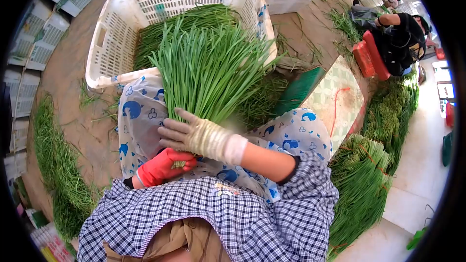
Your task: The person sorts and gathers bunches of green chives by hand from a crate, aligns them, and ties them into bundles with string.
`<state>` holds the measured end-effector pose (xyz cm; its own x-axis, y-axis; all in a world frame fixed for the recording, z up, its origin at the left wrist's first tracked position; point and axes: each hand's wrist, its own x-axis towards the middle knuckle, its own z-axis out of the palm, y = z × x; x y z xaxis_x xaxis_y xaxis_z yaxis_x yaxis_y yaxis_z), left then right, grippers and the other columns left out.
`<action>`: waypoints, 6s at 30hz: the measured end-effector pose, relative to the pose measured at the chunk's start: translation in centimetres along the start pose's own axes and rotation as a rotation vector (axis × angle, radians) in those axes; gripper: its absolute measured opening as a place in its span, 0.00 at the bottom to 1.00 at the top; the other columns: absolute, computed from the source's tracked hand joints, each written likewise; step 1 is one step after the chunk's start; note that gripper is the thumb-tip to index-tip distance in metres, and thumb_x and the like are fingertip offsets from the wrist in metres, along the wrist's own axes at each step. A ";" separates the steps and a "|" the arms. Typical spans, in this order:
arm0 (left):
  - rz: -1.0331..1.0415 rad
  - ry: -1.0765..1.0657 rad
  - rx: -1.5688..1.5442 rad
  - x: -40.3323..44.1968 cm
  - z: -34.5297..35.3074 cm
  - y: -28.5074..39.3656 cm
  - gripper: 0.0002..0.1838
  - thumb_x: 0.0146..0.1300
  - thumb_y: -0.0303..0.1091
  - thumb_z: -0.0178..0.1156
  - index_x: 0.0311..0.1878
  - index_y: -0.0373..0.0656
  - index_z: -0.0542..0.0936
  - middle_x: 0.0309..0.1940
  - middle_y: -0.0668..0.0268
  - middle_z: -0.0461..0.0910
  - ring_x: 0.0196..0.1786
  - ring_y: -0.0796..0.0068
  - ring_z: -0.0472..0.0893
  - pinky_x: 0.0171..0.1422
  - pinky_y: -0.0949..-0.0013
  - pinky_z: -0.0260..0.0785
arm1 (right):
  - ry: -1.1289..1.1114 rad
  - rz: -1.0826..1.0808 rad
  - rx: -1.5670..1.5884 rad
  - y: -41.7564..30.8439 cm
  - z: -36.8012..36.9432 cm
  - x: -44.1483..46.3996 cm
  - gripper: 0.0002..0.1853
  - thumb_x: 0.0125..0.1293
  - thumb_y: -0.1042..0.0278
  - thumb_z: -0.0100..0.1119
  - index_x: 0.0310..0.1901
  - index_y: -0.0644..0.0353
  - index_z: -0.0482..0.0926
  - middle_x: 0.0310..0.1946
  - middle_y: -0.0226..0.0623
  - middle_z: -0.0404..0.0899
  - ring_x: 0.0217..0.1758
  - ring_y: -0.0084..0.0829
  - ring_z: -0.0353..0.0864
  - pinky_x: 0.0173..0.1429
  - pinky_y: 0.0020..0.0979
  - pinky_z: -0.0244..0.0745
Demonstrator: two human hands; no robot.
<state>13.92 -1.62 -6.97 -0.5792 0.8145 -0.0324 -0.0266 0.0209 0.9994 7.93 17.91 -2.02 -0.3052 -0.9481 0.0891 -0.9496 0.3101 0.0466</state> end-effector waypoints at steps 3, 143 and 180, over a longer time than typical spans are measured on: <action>-0.367 0.074 -0.570 -0.6 -0.8 1.5 0.13 0.68 0.27 0.53 0.51 0.33 0.78 0.31 0.68 0.75 0.33 0.81 0.71 0.39 0.76 0.64 | 0.043 -0.042 0.083 0.4 1.6 1.6 0.31 0.62 0.60 0.53 0.69 0.45 0.64 0.71 0.30 0.64 0.75 0.34 0.60 0.80 0.52 0.44; -0.078 0.686 0.304 25.7 -41.7 -12.8 0.36 0.46 0.30 0.74 0.62 0.39 0.73 0.50 0.63 0.82 0.51 0.74 0.79 0.61 0.68 0.69 | -0.075 1.249 0.817 38.8 14.0 3.3 0.55 0.53 0.39 0.69 0.73 0.66 0.53 0.74 0.52 0.53 0.78 0.48 0.50 0.80 0.40 0.44; 0.227 0.730 -0.187 19.6 -39.9 -4.5 0.28 0.74 0.34 0.51 0.75 0.46 0.60 0.66 0.66 0.72 0.65 0.77 0.71 0.68 0.75 0.61 | 1.054 0.701 1.968 35.8 10.4 18.4 0.19 0.54 0.73 0.72 0.46 0.57 0.76 0.39 0.33 0.81 0.42 0.31 0.81 0.45 0.30 0.82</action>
<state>-29.81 -8.91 -12.49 -0.9739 0.1991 0.1094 0.0572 -0.2512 0.9662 -32.45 10.82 -9.09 -0.9755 -0.2191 -0.0186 0.1439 -0.5724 -0.8073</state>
